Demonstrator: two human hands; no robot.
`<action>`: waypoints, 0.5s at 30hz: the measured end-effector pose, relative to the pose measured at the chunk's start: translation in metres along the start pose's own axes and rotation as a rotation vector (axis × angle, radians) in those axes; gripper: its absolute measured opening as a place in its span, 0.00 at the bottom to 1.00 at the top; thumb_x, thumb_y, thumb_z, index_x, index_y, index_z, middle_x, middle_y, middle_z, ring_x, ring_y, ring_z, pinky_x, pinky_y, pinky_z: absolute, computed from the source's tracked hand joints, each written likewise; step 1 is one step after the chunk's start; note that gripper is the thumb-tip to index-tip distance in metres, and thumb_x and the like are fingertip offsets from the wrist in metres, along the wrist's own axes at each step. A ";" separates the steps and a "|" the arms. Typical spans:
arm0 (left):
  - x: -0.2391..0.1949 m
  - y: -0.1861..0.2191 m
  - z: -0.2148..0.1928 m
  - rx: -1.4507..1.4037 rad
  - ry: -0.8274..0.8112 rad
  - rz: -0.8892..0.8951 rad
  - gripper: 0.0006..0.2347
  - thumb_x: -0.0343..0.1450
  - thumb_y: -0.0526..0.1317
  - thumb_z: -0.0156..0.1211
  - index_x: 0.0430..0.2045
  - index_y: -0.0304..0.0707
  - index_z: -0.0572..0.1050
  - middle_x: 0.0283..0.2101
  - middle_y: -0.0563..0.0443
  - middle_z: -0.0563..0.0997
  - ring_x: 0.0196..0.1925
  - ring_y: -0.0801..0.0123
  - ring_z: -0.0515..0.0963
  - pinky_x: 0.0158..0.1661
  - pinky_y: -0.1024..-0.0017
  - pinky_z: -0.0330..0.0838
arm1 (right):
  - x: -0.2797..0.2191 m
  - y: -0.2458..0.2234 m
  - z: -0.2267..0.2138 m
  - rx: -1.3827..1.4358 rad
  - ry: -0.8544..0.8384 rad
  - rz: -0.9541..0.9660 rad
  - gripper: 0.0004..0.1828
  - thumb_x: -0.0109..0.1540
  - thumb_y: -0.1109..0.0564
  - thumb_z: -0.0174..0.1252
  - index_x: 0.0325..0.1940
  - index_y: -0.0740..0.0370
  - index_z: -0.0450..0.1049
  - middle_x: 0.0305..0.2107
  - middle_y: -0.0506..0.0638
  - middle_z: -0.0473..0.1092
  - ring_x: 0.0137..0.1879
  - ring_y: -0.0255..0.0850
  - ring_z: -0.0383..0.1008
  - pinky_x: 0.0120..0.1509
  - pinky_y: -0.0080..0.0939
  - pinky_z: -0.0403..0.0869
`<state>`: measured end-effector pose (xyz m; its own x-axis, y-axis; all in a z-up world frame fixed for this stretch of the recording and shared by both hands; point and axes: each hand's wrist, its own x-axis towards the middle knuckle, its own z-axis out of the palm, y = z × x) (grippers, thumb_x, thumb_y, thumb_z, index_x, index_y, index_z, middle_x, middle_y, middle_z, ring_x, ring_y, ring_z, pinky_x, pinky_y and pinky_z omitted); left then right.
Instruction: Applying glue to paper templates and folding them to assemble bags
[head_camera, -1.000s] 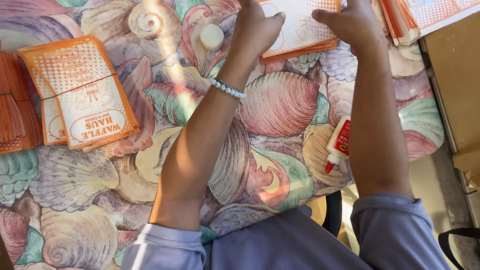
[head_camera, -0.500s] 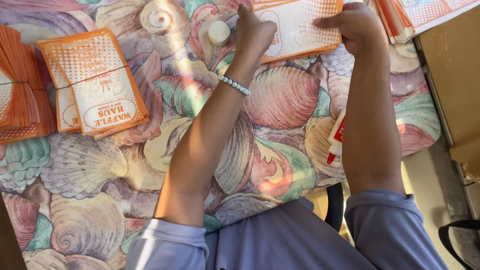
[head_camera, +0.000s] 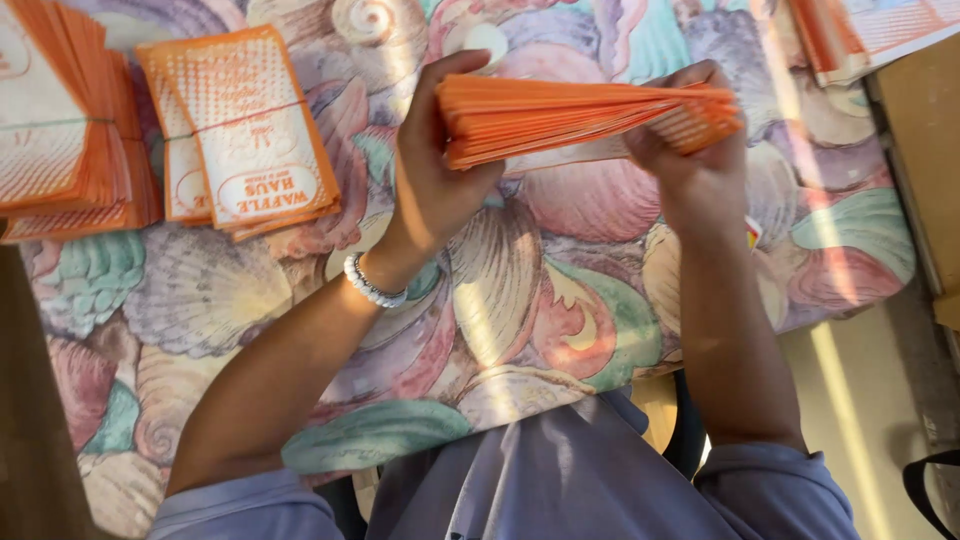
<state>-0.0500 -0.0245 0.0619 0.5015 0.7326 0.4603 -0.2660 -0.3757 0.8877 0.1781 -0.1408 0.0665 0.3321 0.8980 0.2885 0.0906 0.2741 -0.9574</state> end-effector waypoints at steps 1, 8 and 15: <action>-0.010 0.001 -0.008 -0.006 0.034 0.020 0.27 0.66 0.26 0.57 0.62 0.44 0.63 0.48 0.49 0.72 0.44 0.67 0.73 0.44 0.74 0.70 | -0.001 0.008 0.016 0.082 0.014 -0.046 0.19 0.63 0.70 0.63 0.44 0.53 0.61 0.38 0.45 0.68 0.43 0.34 0.67 0.47 0.33 0.68; -0.048 -0.045 -0.033 0.035 0.113 -0.093 0.21 0.60 0.29 0.56 0.50 0.36 0.66 0.44 0.49 0.72 0.46 0.67 0.72 0.46 0.72 0.70 | -0.024 0.070 0.065 0.154 0.065 0.029 0.41 0.46 0.67 0.48 0.66 0.57 0.63 0.54 0.59 0.71 0.57 0.43 0.72 0.54 0.43 0.77; -0.050 -0.056 -0.044 0.131 0.015 -0.065 0.28 0.55 0.32 0.65 0.51 0.38 0.64 0.45 0.50 0.72 0.48 0.63 0.72 0.45 0.65 0.71 | -0.025 0.089 0.054 0.294 -0.076 -0.286 0.46 0.69 0.32 0.27 0.83 0.64 0.47 0.71 0.61 0.65 0.81 0.53 0.64 0.88 0.59 0.64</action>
<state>-0.0965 -0.0154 -0.0114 0.5016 0.7660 0.4021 -0.1229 -0.3970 0.9096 0.1275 -0.1203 -0.0255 0.2610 0.7916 0.5525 -0.1064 0.5925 -0.7985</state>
